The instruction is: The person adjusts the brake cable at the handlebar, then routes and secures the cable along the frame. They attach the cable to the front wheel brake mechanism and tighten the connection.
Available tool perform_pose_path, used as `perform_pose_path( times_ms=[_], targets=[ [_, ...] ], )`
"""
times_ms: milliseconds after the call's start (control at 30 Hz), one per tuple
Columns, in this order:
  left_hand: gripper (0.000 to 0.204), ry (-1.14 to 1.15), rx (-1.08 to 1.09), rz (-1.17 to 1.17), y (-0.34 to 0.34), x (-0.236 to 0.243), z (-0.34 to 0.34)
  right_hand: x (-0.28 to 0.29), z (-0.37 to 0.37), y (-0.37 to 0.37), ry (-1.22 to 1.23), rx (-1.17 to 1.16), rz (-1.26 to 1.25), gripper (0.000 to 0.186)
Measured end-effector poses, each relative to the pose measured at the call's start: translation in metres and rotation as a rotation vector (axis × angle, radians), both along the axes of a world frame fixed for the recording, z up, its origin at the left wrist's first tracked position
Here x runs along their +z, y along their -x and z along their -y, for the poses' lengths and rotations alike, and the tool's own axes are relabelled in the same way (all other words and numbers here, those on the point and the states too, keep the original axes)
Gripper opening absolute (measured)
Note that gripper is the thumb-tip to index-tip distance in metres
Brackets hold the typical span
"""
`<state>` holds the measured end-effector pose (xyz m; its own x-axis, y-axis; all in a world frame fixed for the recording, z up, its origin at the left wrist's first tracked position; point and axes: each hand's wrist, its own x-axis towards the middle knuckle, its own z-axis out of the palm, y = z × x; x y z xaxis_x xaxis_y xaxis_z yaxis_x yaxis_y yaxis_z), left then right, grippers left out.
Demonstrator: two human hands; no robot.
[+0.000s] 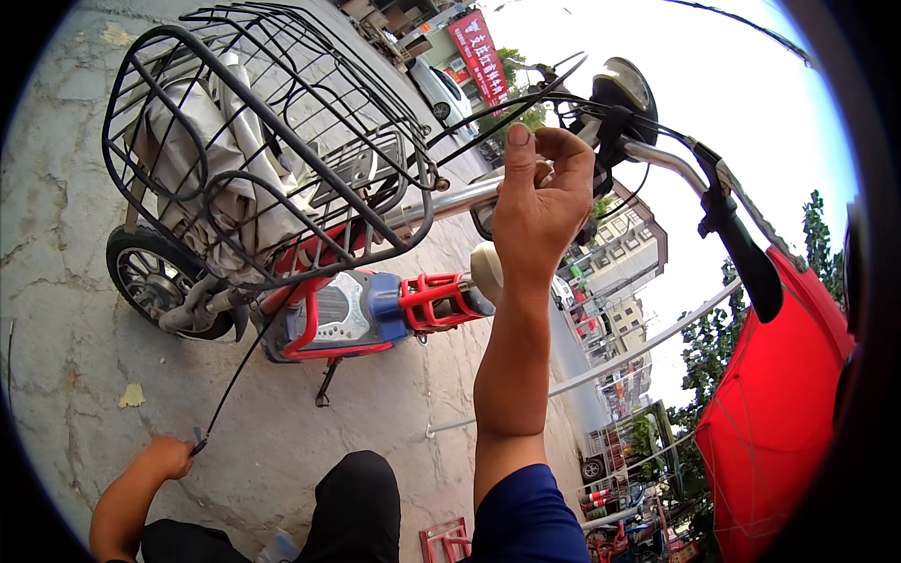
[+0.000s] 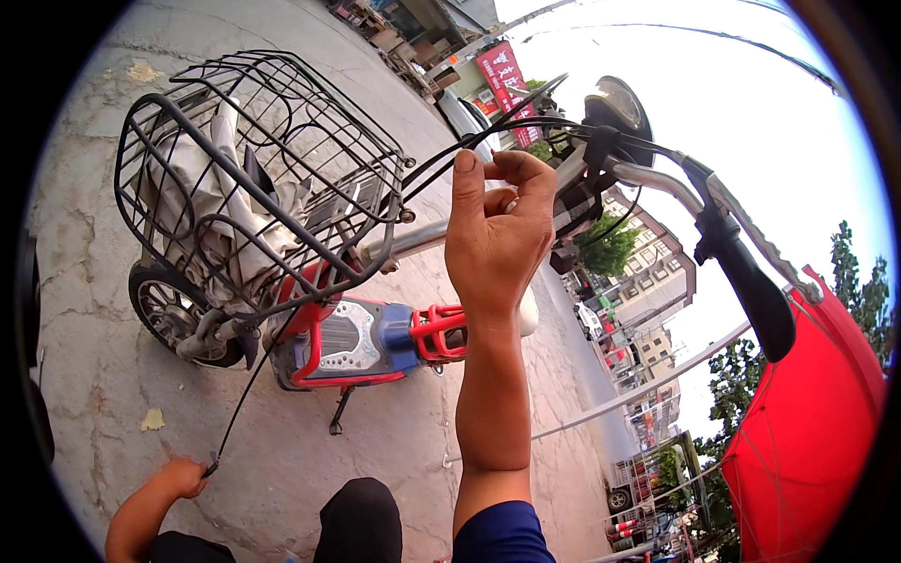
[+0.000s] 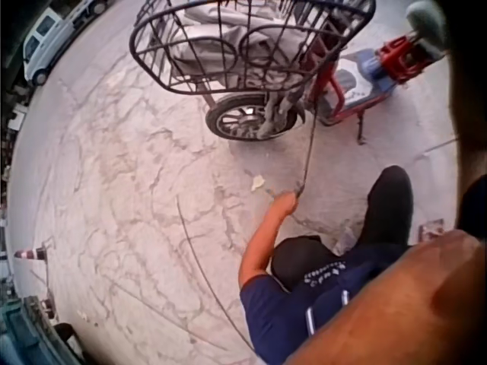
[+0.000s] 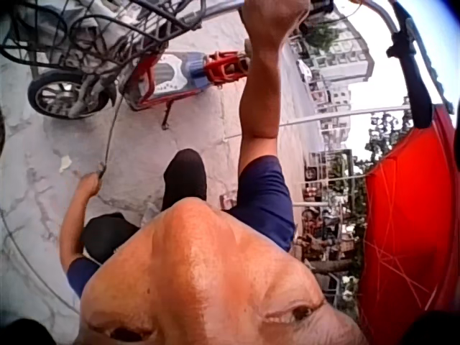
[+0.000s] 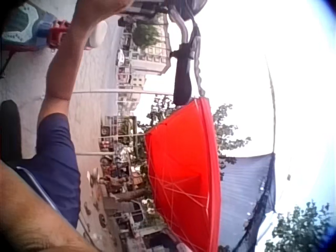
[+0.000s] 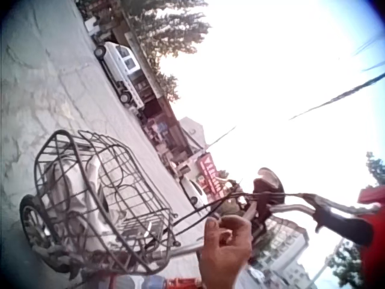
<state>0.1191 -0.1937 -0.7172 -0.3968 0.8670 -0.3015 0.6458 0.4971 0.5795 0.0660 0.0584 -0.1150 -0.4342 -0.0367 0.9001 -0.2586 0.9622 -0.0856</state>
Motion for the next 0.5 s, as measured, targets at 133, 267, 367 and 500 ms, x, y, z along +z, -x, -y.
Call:
perform_pose_path(
  times_ms=[133,267,367,500],
  targets=[
    [0.029,0.014,0.001,0.035,-0.024,-0.03,0.012,-0.009,-0.04,0.019,-0.136,-0.24,0.027,0.028],
    [0.028,0.166,-0.026,0.126,-0.041,-0.041,0.043,-0.029,-0.039,0.026,0.107,-0.033,0.064,0.034],
    [0.027,0.015,0.09,0.094,-0.043,-0.05,0.053,-0.029,-0.039,0.04,0.128,-0.021,0.086,0.044],
    [0.024,-0.081,0.186,0.076,-0.038,-0.032,0.047,-0.017,-0.05,0.057,0.07,-0.19,0.12,0.046]
  ],
)
